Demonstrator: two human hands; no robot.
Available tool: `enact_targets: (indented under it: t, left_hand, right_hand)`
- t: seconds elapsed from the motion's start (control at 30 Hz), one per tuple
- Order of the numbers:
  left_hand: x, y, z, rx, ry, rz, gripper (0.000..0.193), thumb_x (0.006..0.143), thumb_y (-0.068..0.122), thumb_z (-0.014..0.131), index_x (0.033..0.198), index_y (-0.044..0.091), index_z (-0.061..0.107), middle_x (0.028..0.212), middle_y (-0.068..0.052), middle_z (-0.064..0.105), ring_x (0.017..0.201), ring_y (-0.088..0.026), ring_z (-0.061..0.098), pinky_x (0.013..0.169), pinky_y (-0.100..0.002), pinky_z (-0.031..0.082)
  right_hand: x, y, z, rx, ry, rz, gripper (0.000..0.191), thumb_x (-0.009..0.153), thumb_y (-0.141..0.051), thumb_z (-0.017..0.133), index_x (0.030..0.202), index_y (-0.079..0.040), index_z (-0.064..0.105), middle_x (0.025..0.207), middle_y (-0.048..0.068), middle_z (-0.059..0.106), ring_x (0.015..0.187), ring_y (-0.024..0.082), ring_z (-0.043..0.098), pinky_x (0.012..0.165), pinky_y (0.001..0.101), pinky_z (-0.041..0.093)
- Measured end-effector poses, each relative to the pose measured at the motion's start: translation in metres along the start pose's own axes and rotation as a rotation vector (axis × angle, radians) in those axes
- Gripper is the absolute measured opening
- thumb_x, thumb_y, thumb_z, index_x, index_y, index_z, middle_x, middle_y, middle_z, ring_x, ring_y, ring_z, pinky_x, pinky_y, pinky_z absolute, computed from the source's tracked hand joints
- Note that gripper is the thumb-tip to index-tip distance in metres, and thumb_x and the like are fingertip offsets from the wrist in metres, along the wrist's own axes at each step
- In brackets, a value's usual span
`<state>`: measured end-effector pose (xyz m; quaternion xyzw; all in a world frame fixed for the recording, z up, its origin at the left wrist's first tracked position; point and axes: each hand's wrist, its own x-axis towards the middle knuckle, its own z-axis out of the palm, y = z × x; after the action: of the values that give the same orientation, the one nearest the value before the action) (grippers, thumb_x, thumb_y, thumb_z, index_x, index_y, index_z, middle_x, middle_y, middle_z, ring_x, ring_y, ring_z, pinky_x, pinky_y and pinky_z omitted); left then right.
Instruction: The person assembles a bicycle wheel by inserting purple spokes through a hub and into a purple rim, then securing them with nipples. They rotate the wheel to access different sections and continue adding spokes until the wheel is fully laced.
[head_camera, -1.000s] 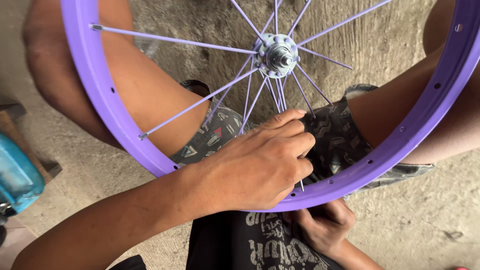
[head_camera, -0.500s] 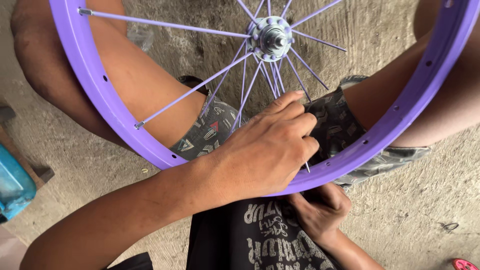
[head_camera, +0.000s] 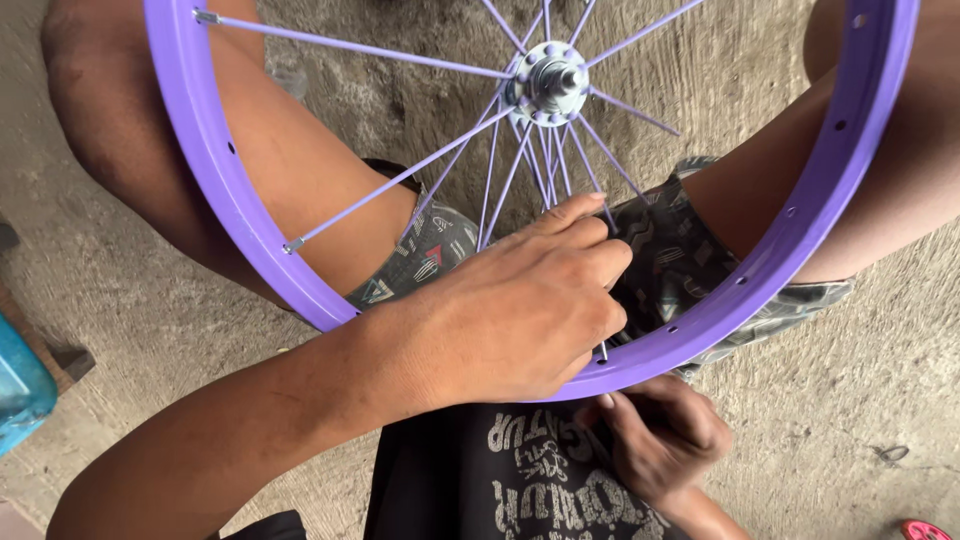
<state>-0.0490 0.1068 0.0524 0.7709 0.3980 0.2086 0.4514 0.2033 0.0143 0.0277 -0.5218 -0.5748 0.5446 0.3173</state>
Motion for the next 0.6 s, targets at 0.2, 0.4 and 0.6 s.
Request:
enact_targets:
  t: [0.2,0.4,0.6]
  left_hand:
    - [-0.002,-0.002,0.0,0.057,0.03,0.027,0.017,0.087,0.009,0.064,0.077,0.0,0.074,0.087,-0.013,0.057,0.102,-0.029,0.06,0.126,-0.051,0.023]
    - [-0.005,-0.006,0.003,0.027,0.047,0.036,0.014,0.085,0.008,0.065,0.081,-0.001,0.075,0.09,-0.013,0.058,0.105,-0.028,0.059,0.128,-0.049,0.021]
    - [-0.008,-0.008,0.004,0.065,0.05,0.038,0.016,0.083,0.009,0.064,0.074,0.0,0.074,0.089,-0.013,0.059,0.106,-0.027,0.059,0.128,-0.047,0.021]
  right_hand:
    - [-0.009,0.012,-0.003,0.175,0.026,0.247,0.007,0.094,0.005,0.071,0.099,0.009,0.07,0.083,0.016,0.074,0.058,0.015,0.067,0.05,0.0249,0.056]
    - [-0.008,0.014,-0.001,0.4,0.062,0.398,0.004,0.096,0.006,0.07,0.099,0.009,0.069,0.086,0.017,0.073,0.064,0.016,0.067,0.057,0.0262,0.056]
    - [-0.003,0.012,0.006,0.405,0.061,0.364,0.007,0.096,0.004,0.071,0.102,0.009,0.07,0.089,0.017,0.073,0.065,0.015,0.065,0.058,0.0255,0.054]
